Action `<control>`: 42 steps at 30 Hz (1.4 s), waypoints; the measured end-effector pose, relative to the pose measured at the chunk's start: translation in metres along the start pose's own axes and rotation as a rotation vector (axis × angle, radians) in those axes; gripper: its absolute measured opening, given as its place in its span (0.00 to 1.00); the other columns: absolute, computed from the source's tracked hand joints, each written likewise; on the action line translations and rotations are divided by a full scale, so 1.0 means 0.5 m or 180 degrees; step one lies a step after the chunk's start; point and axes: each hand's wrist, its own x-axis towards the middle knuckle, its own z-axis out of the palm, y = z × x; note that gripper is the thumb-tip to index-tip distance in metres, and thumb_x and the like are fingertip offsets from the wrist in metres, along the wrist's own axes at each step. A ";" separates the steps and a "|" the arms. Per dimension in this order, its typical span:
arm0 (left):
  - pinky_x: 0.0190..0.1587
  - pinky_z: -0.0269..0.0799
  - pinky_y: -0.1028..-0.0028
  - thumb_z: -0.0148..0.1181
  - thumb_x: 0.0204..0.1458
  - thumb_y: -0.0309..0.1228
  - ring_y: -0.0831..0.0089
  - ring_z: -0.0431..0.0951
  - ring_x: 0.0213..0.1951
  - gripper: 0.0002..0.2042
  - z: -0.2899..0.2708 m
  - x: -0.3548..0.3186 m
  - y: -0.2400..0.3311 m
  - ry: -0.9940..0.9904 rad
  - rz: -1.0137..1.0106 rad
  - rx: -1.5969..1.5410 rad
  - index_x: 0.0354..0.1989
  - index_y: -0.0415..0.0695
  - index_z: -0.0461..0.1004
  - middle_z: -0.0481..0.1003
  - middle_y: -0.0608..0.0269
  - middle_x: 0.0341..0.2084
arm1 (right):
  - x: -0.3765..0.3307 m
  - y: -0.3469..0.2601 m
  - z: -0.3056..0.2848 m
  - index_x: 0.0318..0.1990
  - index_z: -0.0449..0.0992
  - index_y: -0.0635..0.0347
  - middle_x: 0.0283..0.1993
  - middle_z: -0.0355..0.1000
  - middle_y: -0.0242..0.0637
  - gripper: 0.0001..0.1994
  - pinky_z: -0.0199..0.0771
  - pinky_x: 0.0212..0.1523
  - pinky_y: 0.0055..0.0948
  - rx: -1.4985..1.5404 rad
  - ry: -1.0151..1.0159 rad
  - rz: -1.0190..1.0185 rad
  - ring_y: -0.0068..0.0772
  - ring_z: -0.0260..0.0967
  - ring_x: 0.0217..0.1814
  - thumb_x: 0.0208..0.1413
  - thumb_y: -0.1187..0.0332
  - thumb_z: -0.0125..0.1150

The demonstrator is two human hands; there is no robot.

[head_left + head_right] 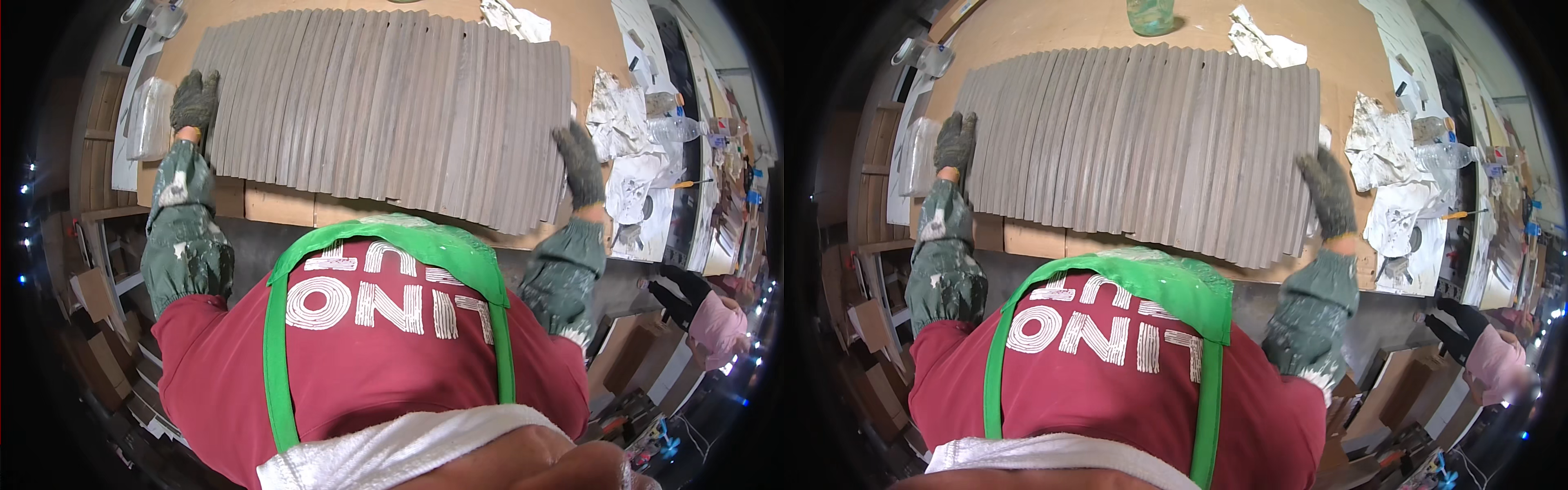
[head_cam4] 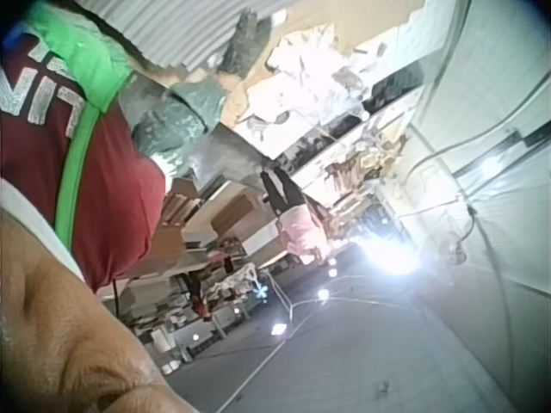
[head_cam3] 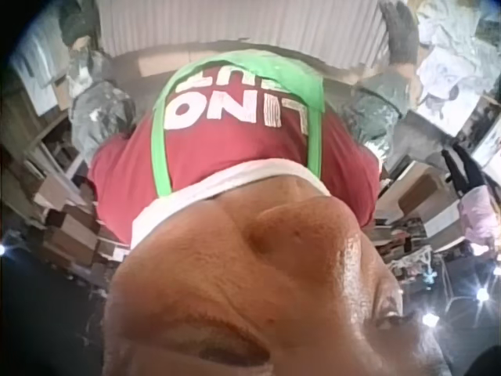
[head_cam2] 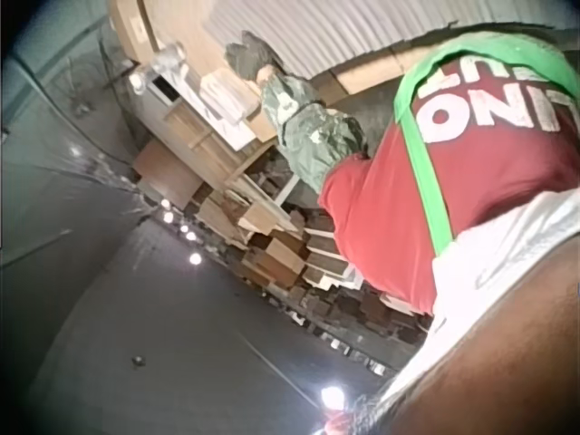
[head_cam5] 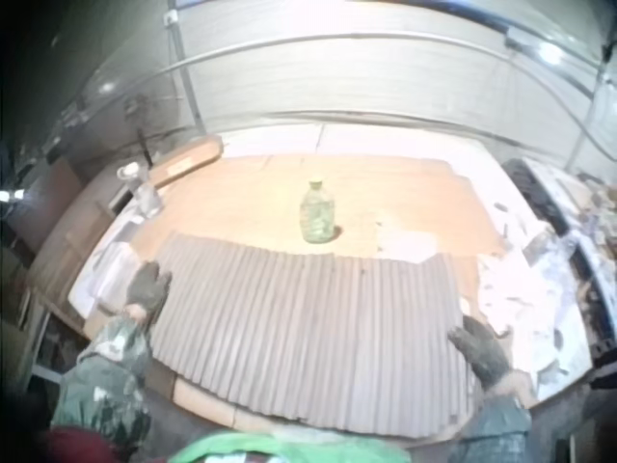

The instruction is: Wiping and cleaning wood or composite slats on a workbench.

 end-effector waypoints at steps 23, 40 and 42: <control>0.69 0.40 0.55 0.60 0.37 0.48 0.55 0.55 0.65 0.40 -0.100 -0.439 0.597 -0.0468 0.5091 -0.1983 0.60 0.40 0.61 0.59 0.49 0.61 | 0.285 -0.040 0.032 0.55 0.70 0.61 0.55 0.68 0.51 0.28 0.59 0.59 0.43 -0.3146 0.0009 -0.1801 0.50 0.64 0.57 0.60 0.47 0.38; 0.68 0.44 0.55 0.53 0.48 0.54 0.52 0.55 0.64 0.36 -0.107 -0.388 0.493 0.0087 0.4412 -0.2028 0.60 0.40 0.62 0.61 0.45 0.59 | -0.091 -0.082 0.143 0.66 0.55 0.55 0.70 0.48 0.47 0.34 0.30 0.70 0.53 -0.3459 -0.0431 -0.2027 0.49 0.40 0.73 0.57 0.45 0.45; 0.68 0.44 0.56 0.51 0.51 0.55 0.52 0.56 0.64 0.35 -0.082 -0.375 0.466 0.0109 0.3960 -0.1376 0.60 0.40 0.62 0.62 0.46 0.59 | -0.088 -0.098 0.142 0.66 0.55 0.56 0.70 0.48 0.47 0.35 0.29 0.70 0.52 -0.3515 -0.0564 -0.1894 0.49 0.39 0.74 0.56 0.44 0.45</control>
